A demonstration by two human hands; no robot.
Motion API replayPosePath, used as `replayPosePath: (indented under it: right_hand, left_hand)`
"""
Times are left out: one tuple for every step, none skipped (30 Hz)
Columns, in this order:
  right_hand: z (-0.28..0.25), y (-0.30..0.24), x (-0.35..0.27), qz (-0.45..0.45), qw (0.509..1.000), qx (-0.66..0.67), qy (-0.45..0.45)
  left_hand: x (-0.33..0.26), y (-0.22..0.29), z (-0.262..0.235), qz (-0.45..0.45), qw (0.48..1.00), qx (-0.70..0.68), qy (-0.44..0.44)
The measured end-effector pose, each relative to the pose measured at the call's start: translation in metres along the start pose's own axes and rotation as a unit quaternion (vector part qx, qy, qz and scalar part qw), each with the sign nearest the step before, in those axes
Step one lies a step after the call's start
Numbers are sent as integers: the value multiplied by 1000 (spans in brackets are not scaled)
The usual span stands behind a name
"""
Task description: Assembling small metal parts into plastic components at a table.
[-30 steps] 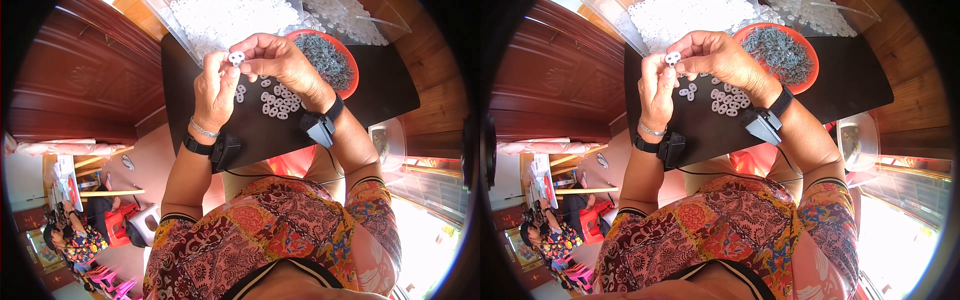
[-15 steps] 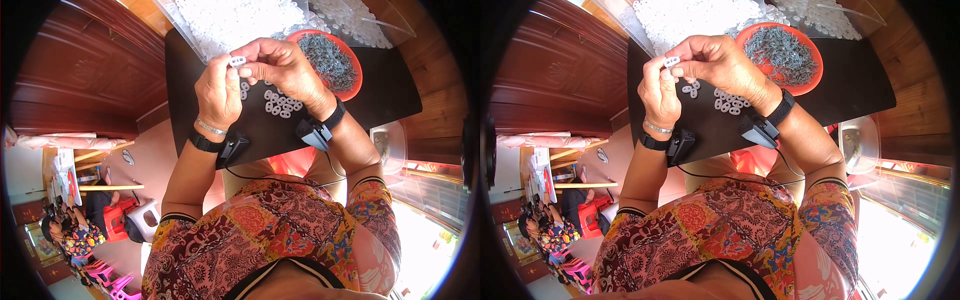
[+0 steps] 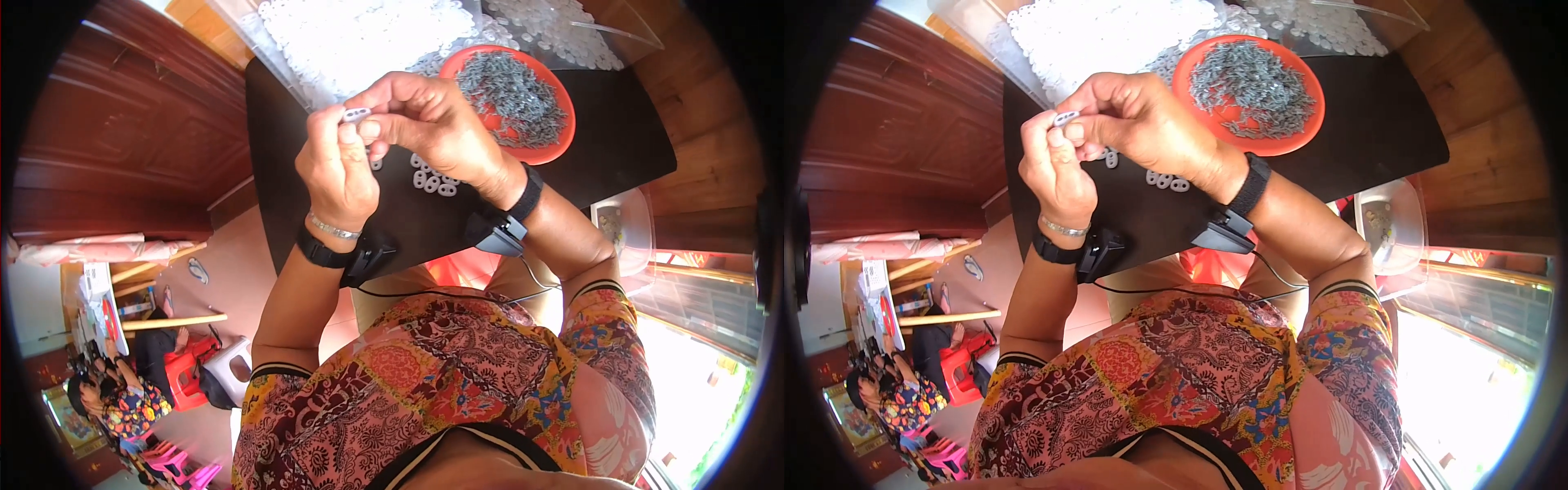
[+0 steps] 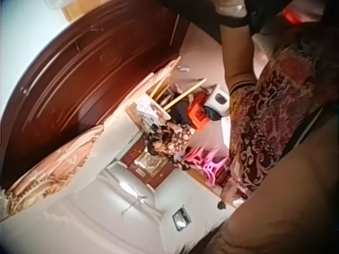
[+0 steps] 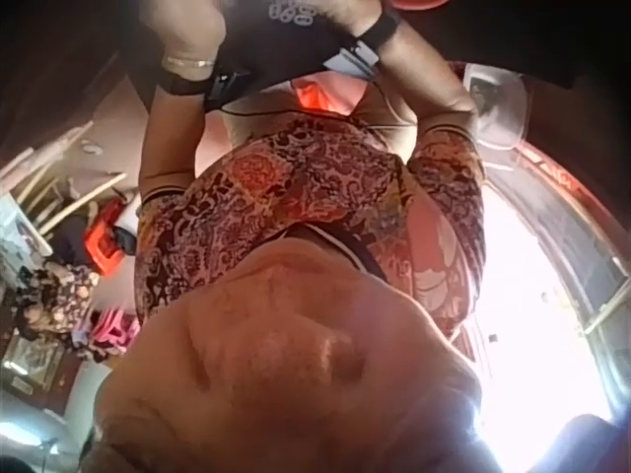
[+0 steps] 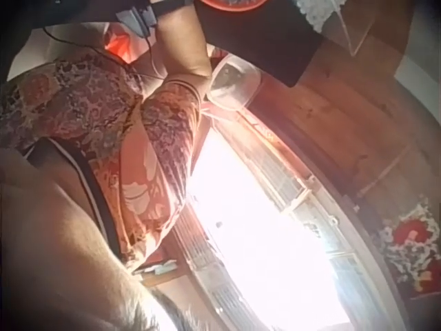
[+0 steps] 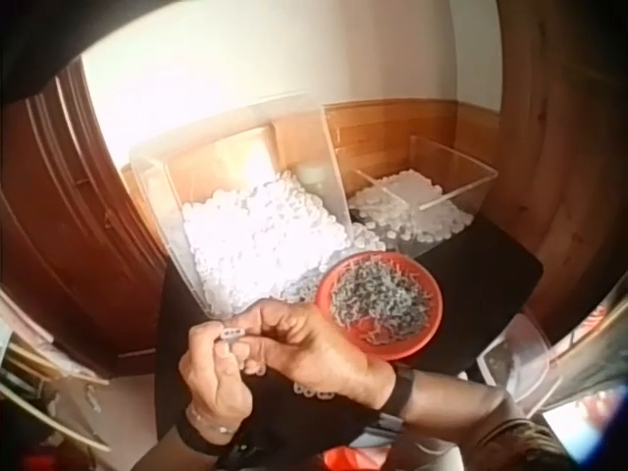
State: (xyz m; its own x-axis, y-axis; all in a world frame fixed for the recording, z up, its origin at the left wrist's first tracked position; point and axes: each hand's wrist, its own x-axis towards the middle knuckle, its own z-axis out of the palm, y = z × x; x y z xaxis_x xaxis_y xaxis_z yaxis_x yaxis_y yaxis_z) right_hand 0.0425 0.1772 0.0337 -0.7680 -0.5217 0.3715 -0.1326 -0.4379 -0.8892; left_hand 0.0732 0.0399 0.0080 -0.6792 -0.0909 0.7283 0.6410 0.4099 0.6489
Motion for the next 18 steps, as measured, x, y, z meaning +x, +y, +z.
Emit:
replayPosePath:
  right_hand:
    - [0,0,1,3,1000,14,6]
    - [0,1,1,3,1000,9,10]
    - [0,0,1,5,1000,5,7]
    - [-1,0,1,6,1000,2,3]
    - [-4,0,2,5,1000,-5,8]
    - [-8,0,4,15,1000,-16,3]
    - [-13,0,6,25,999,-26,-3]
    - [-15,1,8,33,999,-21,-1]
    - [-18,4,10,32,999,-28,1]
    - [-21,8,12,34,999,-34,16]
    - [-21,7,13,37,998,-38,29]
    - [-22,4,13,41,997,-56,45]
    - [-26,-3,13,43,996,-60,44]
    - [-29,-12,14,24,990,-105,89]
    - [-33,-22,15,4,980,-148,131]
    - [-44,-30,17,-37,967,-192,164]
    - [-57,-39,19,-78,948,-236,197]
    - [-61,-53,27,-91,925,-283,238]
  left_hand:
    - [-1,-1,1,-16,1000,-1,-3]
    - [-2,1,1,-33,999,-15,3]
    - [-3,-1,2,-33,999,-21,1]
    - [-4,-4,2,-32,999,-24,3]
    - [-3,-5,5,-30,999,-30,5]
    - [-1,-3,8,-59,997,-39,5]
    - [2,-3,10,-56,997,-47,3]
    - [4,-4,10,-60,998,-15,-11]
    - [7,-6,9,-64,998,18,-24]
    - [7,-11,9,-64,997,22,-34]
    - [7,-15,8,-63,997,17,-32]
    - [6,-19,7,-67,997,28,-37]
    - [6,-22,7,-73,996,39,-42]
    - [5,-26,8,-70,996,39,-34]
    - [7,-27,8,-72,996,39,-30]
    - [8,-28,8,-64,996,48,-27]
    - [9,-29,9,-54,997,55,-25]
    - [9,-29,7,-45,997,63,-21]
